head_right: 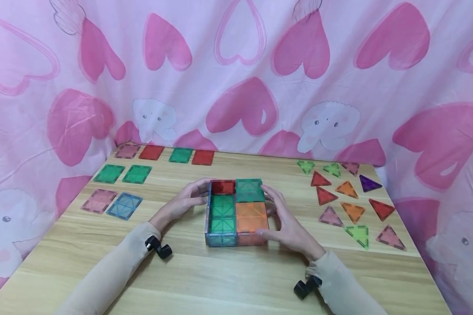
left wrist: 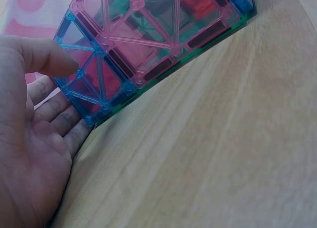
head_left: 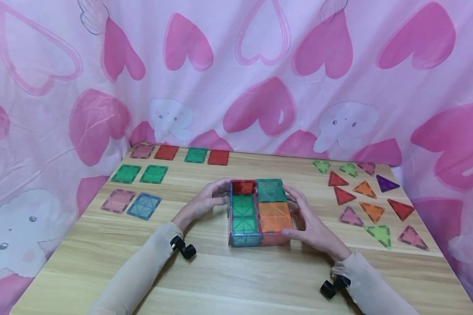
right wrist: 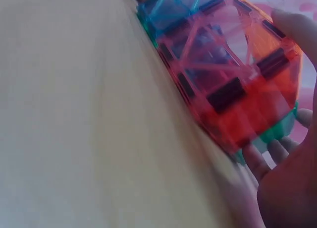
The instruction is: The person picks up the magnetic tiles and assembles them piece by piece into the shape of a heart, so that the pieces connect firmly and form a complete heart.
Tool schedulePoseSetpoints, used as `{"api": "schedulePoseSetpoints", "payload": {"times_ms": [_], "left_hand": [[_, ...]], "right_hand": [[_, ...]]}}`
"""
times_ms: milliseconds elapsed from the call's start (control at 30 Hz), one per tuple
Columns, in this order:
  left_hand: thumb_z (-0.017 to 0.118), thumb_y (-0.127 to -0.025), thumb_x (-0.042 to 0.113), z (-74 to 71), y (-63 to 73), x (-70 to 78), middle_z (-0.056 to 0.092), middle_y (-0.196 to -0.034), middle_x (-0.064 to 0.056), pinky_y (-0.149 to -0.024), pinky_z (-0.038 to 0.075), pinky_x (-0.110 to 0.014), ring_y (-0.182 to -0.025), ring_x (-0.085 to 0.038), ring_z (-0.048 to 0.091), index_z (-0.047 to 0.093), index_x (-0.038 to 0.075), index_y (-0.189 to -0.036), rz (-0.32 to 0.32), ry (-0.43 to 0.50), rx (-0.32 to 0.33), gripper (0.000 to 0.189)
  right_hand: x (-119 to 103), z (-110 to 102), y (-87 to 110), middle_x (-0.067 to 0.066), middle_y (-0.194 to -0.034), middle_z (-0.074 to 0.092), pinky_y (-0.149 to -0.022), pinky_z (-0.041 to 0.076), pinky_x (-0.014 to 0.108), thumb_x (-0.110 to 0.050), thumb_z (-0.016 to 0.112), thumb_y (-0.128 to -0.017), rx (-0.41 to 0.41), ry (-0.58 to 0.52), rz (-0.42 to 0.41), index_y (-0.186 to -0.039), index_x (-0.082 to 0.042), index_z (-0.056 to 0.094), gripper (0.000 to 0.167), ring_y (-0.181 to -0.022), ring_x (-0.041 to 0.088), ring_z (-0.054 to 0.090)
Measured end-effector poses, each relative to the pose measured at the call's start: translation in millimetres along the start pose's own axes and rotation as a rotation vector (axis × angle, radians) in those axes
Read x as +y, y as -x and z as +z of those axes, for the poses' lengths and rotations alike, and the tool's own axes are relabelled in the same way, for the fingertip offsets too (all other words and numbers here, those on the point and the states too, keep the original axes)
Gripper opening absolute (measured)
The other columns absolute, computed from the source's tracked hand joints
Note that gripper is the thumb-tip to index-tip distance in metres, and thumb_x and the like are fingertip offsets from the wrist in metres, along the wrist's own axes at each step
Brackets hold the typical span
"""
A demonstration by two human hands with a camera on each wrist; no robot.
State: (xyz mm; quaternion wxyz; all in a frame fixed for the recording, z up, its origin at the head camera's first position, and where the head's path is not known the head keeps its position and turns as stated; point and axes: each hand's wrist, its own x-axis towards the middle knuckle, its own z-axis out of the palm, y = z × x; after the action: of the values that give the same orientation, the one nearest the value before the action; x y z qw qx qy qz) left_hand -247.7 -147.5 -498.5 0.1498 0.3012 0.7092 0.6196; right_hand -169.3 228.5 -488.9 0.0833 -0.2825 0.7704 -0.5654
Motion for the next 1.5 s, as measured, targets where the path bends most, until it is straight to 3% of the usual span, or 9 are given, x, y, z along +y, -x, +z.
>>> {"api": "schedulePoseSetpoints", "payload": {"times_ms": [167, 367, 567, 767, 1033, 1133, 1267, 1333, 1500], "left_hand": [[0.061, -0.106, 0.003, -1.7, -3.1, 1.8, 0.056, -0.162, -0.021, -0.130, 0.035, -0.059, -0.155, -0.042, 0.049, 0.048, 0.001, -0.163, 0.002, -0.004, -0.005, 0.059], [0.061, -0.108, 0.005, -1.8, -6.0, 4.2, 0.055, -0.163, -0.021, -0.131, 0.034, -0.060, -0.156, -0.042, 0.048, 0.046, 0.002, -0.165, 0.006, 0.008, -0.018, 0.059], [0.064, -0.104, 0.000, -4.8, -8.9, 5.0, 0.051, -0.169, -0.016, -0.134, 0.029, -0.057, -0.161, -0.037, 0.042, 0.041, 0.007, -0.169, 0.026, -0.009, -0.051, 0.069], [0.065, -0.096, -0.012, -7.3, -10.3, 4.4, 0.049, -0.171, -0.008, -0.135, 0.029, -0.053, -0.162, -0.031, 0.041, 0.039, 0.014, -0.171, 0.030, -0.041, -0.077, 0.083], [0.068, -0.103, -0.009, -3.3, -15.2, -2.9, 0.048, -0.172, -0.014, -0.131, 0.037, -0.047, -0.160, -0.035, 0.044, 0.042, 0.008, -0.169, 0.019, -0.038, -0.016, 0.073], [0.080, -0.100, 0.000, -6.3, -20.4, -6.9, 0.054, -0.168, -0.009, -0.129, 0.041, -0.049, -0.157, -0.033, 0.050, 0.050, 0.009, -0.165, 0.042, -0.146, 0.083, 0.073], [0.096, -0.089, 0.013, -19.6, -30.0, -14.5, 0.067, -0.151, -0.002, -0.123, 0.048, -0.051, -0.142, -0.028, 0.063, 0.065, 0.012, -0.152, 0.092, -0.451, 0.296, 0.070], [0.097, -0.089, 0.015, -29.3, -33.9, -20.0, 0.069, -0.146, -0.003, -0.121, 0.050, -0.052, -0.138, -0.027, 0.064, 0.069, 0.010, -0.148, 0.119, -0.571, 0.367, 0.065], [0.086, -0.097, 0.009, -47.9, -35.2, -30.3, 0.062, -0.155, -0.017, -0.127, 0.042, -0.054, -0.147, -0.034, 0.056, 0.066, 0.001, -0.149, 0.155, -0.750, 0.360, 0.057]], "right_hand": [[8, 0, -2.6, 0.010, -0.182, 0.020, -0.123, 0.041, 0.026, -0.009, 0.078, -0.101, -0.022, -0.122, -0.051, -0.180, -0.021, 0.005, 0.108, -0.161, 0.035, 0.033], [12, -3, -3.0, 0.010, -0.184, 0.014, -0.123, 0.043, 0.025, -0.030, 0.093, -0.094, -0.064, -0.156, -0.072, -0.180, -0.022, -0.002, 0.128, -0.165, 0.037, 0.028], [7, -5, -3.5, 0.004, -0.186, 0.006, -0.123, 0.034, 0.017, -0.018, 0.102, -0.082, -0.043, -0.007, 0.008, -0.179, -0.031, -0.008, 0.148, -0.167, 0.037, 0.022], [5, 0, -2.6, 0.006, -0.177, 0.029, -0.119, 0.044, 0.024, -0.023, 0.104, -0.082, -0.034, 0.113, 0.020, -0.179, -0.031, -0.003, 0.145, -0.153, 0.031, 0.044], [1, 7, 8.3, 0.007, -0.180, 0.027, -0.127, 0.034, 0.061, -0.036, 0.104, -0.081, 0.058, 0.177, 0.097, -0.178, -0.038, -0.004, 0.145, -0.160, 0.033, 0.039], [2, 9, 15.1, 0.008, -0.183, 0.023, -0.132, 0.029, 0.045, -0.037, 0.104, -0.080, 0.102, 0.189, 0.101, -0.178, -0.039, -0.006, 0.147, -0.164, 0.034, 0.033], [3, 12, 21.7, 0.009, -0.184, 0.021, -0.126, 0.027, 0.017, -0.033, 0.104, -0.081, 0.120, 0.171, 0.059, -0.179, -0.035, -0.005, 0.147, -0.165, 0.035, 0.031], [4, 14, 23.1, 0.008, -0.184, 0.022, -0.123, 0.028, 0.013, -0.030, 0.104, -0.081, 0.117, 0.143, 0.048, -0.179, -0.033, -0.003, 0.145, -0.165, 0.034, 0.032], [5, 20, 23.6, 0.004, -0.182, 0.026, -0.123, 0.029, 0.013, -0.030, 0.104, -0.081, 0.102, 0.131, 0.047, -0.180, -0.028, 0.001, 0.142, -0.163, 0.029, 0.035]]}}
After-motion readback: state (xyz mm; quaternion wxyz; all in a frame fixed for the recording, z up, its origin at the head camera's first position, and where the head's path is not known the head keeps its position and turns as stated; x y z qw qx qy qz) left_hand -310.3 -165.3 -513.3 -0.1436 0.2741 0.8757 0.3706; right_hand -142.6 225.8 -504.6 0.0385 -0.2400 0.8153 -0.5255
